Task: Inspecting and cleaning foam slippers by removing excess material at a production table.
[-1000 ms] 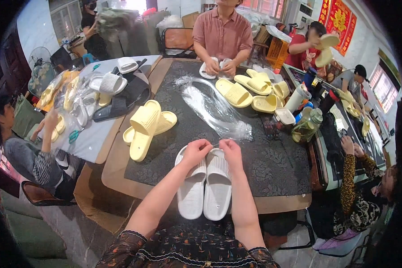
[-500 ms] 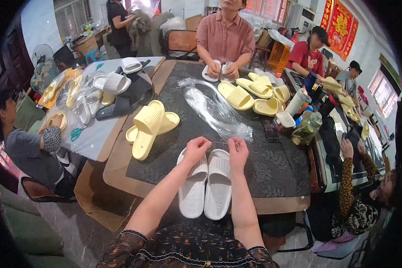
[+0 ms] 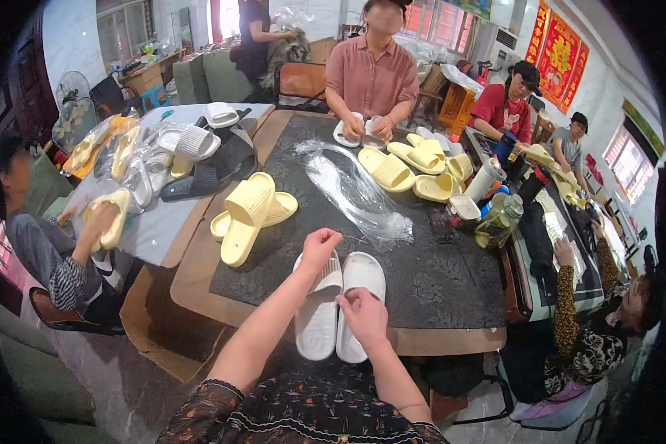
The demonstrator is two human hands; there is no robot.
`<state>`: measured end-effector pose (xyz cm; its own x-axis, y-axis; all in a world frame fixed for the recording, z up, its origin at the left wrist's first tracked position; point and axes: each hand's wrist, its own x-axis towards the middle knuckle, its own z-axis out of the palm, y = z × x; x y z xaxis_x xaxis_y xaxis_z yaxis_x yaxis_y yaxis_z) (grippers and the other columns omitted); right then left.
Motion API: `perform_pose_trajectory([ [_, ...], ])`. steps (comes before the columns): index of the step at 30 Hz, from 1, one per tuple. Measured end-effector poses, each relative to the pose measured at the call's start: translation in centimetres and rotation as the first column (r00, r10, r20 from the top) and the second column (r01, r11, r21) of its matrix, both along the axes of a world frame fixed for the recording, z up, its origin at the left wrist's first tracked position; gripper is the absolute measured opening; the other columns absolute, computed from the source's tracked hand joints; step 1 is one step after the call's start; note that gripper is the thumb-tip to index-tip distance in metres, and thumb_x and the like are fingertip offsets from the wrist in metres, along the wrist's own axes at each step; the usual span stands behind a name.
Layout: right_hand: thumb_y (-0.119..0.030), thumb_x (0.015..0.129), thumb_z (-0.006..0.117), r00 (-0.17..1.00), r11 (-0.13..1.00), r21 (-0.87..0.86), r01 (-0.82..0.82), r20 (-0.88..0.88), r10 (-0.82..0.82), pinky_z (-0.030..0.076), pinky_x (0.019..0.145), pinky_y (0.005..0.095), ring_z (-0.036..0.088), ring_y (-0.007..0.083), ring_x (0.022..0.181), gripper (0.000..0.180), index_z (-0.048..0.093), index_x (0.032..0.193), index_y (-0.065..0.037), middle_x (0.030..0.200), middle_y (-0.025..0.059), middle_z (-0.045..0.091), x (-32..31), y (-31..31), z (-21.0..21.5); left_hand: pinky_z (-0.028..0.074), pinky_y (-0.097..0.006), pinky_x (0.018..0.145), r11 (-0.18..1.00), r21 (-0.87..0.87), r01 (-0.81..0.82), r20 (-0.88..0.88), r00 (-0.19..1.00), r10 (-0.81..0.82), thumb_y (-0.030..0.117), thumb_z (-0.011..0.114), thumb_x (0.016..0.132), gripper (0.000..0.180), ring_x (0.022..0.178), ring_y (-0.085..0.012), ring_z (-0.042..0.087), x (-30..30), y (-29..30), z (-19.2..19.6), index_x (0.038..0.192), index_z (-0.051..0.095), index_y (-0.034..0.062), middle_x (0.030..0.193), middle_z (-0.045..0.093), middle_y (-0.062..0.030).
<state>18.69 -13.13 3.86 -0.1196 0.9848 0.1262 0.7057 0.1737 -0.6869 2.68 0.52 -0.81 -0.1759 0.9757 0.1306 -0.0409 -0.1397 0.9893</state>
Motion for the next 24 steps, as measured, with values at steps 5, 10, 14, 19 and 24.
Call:
perform_pose_trajectory([
  [5, -0.046, 0.082, 0.061, 0.987, 0.998, 0.069, 0.004, 0.159, -0.015, 0.048, 0.063, 0.0477, 0.062, 0.0370, 0.067, 0.045, 0.056, 0.084, -0.002, 0.070, 0.0188, 0.063, -0.6, -0.1, -0.9, 0.043, -0.024, 0.060, 0.993, -0.117, 0.017, -0.011, 1.000, -0.018, 0.020, 0.064, 0.082, 0.018, 0.065, -0.0063, 0.053, 0.1, -1.3, 0.6, 0.085, 0.067, 0.0020, 0.072, 0.063, 0.0004],
  [10, -0.028, 0.077, 0.064, 0.987, 0.995, 0.088, -0.043, 0.161, 0.028, 0.046, 0.062, 0.0499, 0.060, 0.0408, 0.068, 0.029, 0.054, 0.072, -0.001, 0.068, 0.0213, 0.060, -0.9, -0.2, -2.6, 0.043, -0.024, 0.062, 0.995, -0.082, 0.060, -0.069, 0.995, -0.066, 0.021, 0.064, 0.083, 0.019, 0.066, -0.0072, 0.053, 0.0, -4.0, -0.2, 0.089, 0.066, 0.0028, 0.073, 0.061, -0.0002],
  [14, -0.025, 0.076, 0.064, 0.991, 0.991, 0.107, -0.074, 0.119, 0.061, 0.045, 0.061, 0.0496, 0.059, 0.0404, 0.068, 0.026, 0.054, 0.072, -0.001, 0.067, 0.0209, 0.059, 0.6, -1.0, -3.1, 0.045, -0.033, 0.080, 0.977, 0.191, -0.099, -0.370, 0.914, 0.165, 0.019, 0.066, 0.079, 0.026, 0.085, -0.0221, 0.058, 0.2, -7.4, 2.8, 0.100, 0.063, 0.0034, 0.094, 0.062, -0.0104],
  [19, -0.022, 0.074, 0.063, 0.981, 0.977, 0.168, 0.130, 0.119, -0.151, 0.046, 0.064, 0.0483, 0.058, 0.0418, 0.067, 0.023, 0.055, 0.073, -0.001, 0.068, 0.0219, 0.059, 6.2, -1.5, -1.6, 0.036, -0.040, 0.094, 0.802, 0.540, -0.256, -0.487, 0.681, 0.546, 0.008, 0.068, 0.073, 0.033, 0.106, -0.0310, 0.047, -6.0, -9.4, 4.6, 0.105, 0.058, 0.0062, 0.109, 0.054, -0.0128],
  [24, -0.023, 0.078, 0.063, 0.859, 0.910, 0.124, 0.395, 0.302, -0.414, 0.048, 0.070, 0.0474, 0.061, 0.0407, 0.077, 0.025, 0.058, 0.083, 0.000, 0.078, 0.0231, 0.062, 15.0, 0.5, -1.1, 0.030, -0.047, 0.099, 0.676, 0.529, -0.514, -0.620, 0.310, 0.721, 0.018, 0.067, 0.077, 0.060, 0.113, -0.0393, 0.042, -14.9, -7.0, 3.3, 0.127, 0.039, -0.0005, 0.120, 0.049, -0.0218],
])
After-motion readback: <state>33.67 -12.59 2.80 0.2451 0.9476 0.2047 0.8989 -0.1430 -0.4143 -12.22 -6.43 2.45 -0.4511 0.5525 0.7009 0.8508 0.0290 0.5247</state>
